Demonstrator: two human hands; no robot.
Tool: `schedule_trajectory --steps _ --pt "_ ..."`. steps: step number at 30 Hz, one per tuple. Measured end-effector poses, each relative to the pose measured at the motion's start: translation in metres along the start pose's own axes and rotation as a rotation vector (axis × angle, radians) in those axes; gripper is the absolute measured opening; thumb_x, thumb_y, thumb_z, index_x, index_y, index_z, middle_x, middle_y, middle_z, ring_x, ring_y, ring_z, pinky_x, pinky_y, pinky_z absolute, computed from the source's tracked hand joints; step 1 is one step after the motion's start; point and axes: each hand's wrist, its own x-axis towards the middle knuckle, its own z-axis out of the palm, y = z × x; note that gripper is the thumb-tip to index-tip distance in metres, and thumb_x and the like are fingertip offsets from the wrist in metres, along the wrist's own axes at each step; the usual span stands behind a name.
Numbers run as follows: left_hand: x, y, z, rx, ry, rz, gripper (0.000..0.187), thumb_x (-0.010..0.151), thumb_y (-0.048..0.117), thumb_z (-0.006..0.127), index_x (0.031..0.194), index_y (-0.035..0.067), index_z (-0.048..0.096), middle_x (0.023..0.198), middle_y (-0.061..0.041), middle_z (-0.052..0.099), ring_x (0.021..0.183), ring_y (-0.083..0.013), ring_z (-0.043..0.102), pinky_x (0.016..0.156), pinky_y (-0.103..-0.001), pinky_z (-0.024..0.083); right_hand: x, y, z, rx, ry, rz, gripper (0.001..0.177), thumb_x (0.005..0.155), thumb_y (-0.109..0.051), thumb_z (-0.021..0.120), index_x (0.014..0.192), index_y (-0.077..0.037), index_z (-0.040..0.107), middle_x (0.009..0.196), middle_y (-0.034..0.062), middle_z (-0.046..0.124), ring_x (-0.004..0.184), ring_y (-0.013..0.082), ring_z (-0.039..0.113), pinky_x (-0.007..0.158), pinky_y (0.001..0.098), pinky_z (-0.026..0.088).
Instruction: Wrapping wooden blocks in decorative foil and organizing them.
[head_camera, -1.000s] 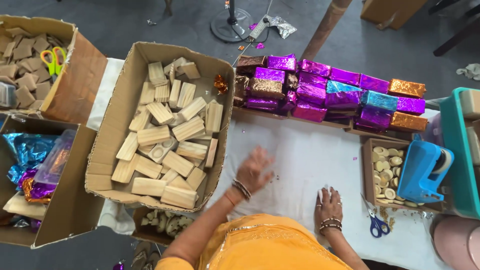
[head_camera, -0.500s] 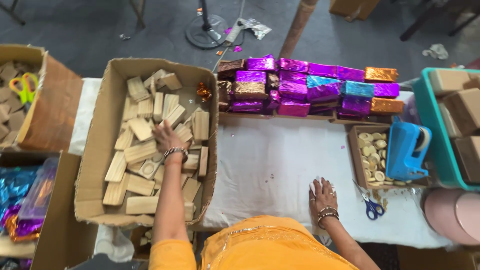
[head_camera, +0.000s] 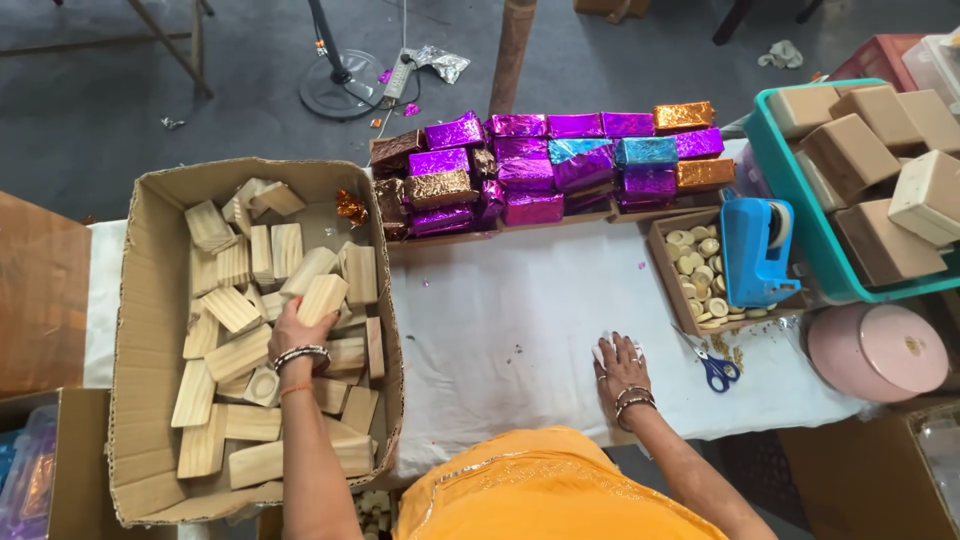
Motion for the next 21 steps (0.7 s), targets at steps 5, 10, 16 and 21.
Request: schedule_trajectory --steps 5,10,16,21 --pt "0.001 -0.001 -0.005 -0.747 -0.191 0.172 0.079 0.079 0.036 0.086 0.146 0.009 0.054 0.126 -0.013 0.072 0.110 -0.0218 0.070 0.095 -0.036 0.056 0.004 0.004 0.009 -0.033 -0.033 0.008 0.057 0.099 -0.044 0.048 0.152 -0.024 0.039 0.166 0.0059 0.026 0.154 0.0287 0.023 0.124 0.0496 0.021" --pt "-0.037 0.067 -0.027 -0.961 -0.338 0.352 0.078 0.081 0.031 0.083 0.148 0.010 0.050 0.125 -0.011 0.069 0.108 -0.0182 0.070 0.088 -0.032 0.061 0.006 0.003 0.015 -0.031 -0.035 0.023 0.056 0.100 -0.043 0.048 0.152 -0.024 0.039 0.166 0.0061 0.025 0.154 0.0287 0.022 0.124 0.0501 0.020" --pt "-0.082 0.133 0.012 -0.678 -0.514 0.506 0.080 0.074 0.029 0.086 0.145 0.020 0.051 0.126 -0.010 0.069 0.107 -0.0217 0.071 0.086 -0.036 0.064 0.003 0.000 0.008 -0.002 -0.039 0.022 0.055 0.101 -0.042 0.047 0.152 -0.023 0.039 0.166 0.0076 0.025 0.154 0.0289 0.021 0.124 0.0496 0.018" --pt "-0.127 0.175 0.026 -0.483 -0.539 0.654 0.080 0.071 0.038 0.088 0.142 0.019 0.056 0.125 -0.011 0.073 0.109 -0.0233 0.073 0.094 -0.036 0.059 -0.003 -0.002 -0.002 0.027 -0.020 0.005 0.055 0.099 -0.041 0.047 0.151 -0.022 0.041 0.165 0.0086 0.026 0.153 0.0292 0.022 0.124 0.0487 0.018"
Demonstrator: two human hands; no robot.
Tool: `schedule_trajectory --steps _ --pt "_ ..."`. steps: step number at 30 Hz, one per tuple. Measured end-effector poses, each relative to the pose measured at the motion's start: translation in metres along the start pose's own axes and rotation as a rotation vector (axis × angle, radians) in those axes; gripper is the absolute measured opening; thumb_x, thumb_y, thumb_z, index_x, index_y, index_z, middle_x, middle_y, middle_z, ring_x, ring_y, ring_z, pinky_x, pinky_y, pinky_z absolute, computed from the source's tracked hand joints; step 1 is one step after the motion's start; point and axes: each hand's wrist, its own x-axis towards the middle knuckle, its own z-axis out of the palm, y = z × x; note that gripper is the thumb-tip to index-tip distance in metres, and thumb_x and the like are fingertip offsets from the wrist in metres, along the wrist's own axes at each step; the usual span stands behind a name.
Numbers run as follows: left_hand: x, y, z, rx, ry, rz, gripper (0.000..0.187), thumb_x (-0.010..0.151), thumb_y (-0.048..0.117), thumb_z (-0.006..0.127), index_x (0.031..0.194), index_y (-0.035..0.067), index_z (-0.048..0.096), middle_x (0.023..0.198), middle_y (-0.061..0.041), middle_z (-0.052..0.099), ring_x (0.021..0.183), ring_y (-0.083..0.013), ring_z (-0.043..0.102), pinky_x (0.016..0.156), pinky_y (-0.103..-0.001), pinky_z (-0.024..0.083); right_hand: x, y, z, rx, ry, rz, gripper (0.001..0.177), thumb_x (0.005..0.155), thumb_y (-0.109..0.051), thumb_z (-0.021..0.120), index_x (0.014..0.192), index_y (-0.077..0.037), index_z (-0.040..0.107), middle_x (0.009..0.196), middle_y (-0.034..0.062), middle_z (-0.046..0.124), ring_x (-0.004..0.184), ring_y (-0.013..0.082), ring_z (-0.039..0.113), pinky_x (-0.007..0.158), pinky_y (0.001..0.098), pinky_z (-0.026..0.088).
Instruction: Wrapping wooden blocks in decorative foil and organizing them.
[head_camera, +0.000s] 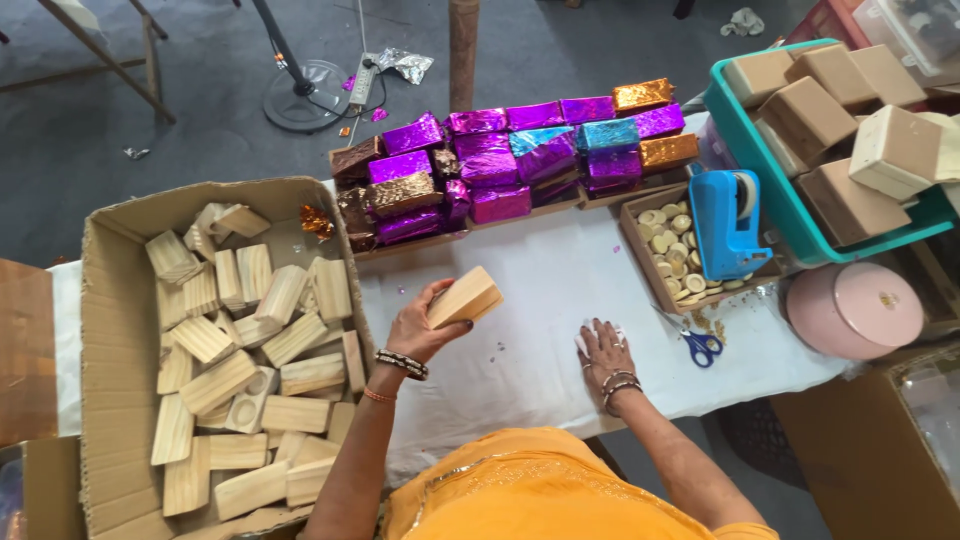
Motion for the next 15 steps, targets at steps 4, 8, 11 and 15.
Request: schedule_trajectory --steps 4,8,11,15 --pt "0.017 -0.006 0.045 0.162 -0.011 -0.078 0.089 0.066 0.048 0.087 0.144 0.020 0.052 0.125 -0.011 0.071 0.108 -0.0267 0.072 0.095 -0.039 0.056 0.000 0.004 -0.002 -0.001 0.025 -0.050 0.055 0.101 -0.041 0.047 0.151 -0.020 0.042 0.164 0.0102 0.028 0.152 0.0304 0.024 0.125 0.0489 0.018" --pt "0.040 -0.040 0.110 0.240 0.087 -0.101 0.088 0.065 0.049 0.088 0.141 0.020 0.053 0.126 -0.010 0.069 0.111 -0.0296 0.069 0.093 -0.041 0.055 0.002 0.018 -0.014 -0.013 -0.071 -0.163 0.061 0.099 -0.045 0.051 0.154 -0.021 0.038 0.165 0.0102 0.025 0.153 0.0310 0.021 0.125 0.0495 0.015" --pt "0.053 -0.089 0.171 0.399 0.140 -0.115 0.081 0.067 0.050 0.088 0.137 0.024 0.057 0.126 -0.008 0.070 0.117 -0.0297 0.065 0.100 -0.041 0.054 -0.008 0.025 -0.057 -0.009 -0.231 -0.235 0.070 0.095 -0.051 0.056 0.155 -0.023 0.034 0.168 0.0078 0.018 0.155 0.0297 0.015 0.124 0.0505 0.014" --pt "0.028 -0.120 0.225 0.632 0.268 -0.041 0.082 0.067 0.049 0.087 0.137 0.021 0.054 0.130 -0.010 0.064 0.124 -0.0327 0.056 0.103 -0.047 0.046 -0.008 0.038 -0.071 -0.001 -0.306 -0.300 0.076 0.092 -0.055 0.059 0.155 -0.023 0.032 0.169 0.0066 0.013 0.156 0.0271 0.011 0.125 0.0507 0.010"
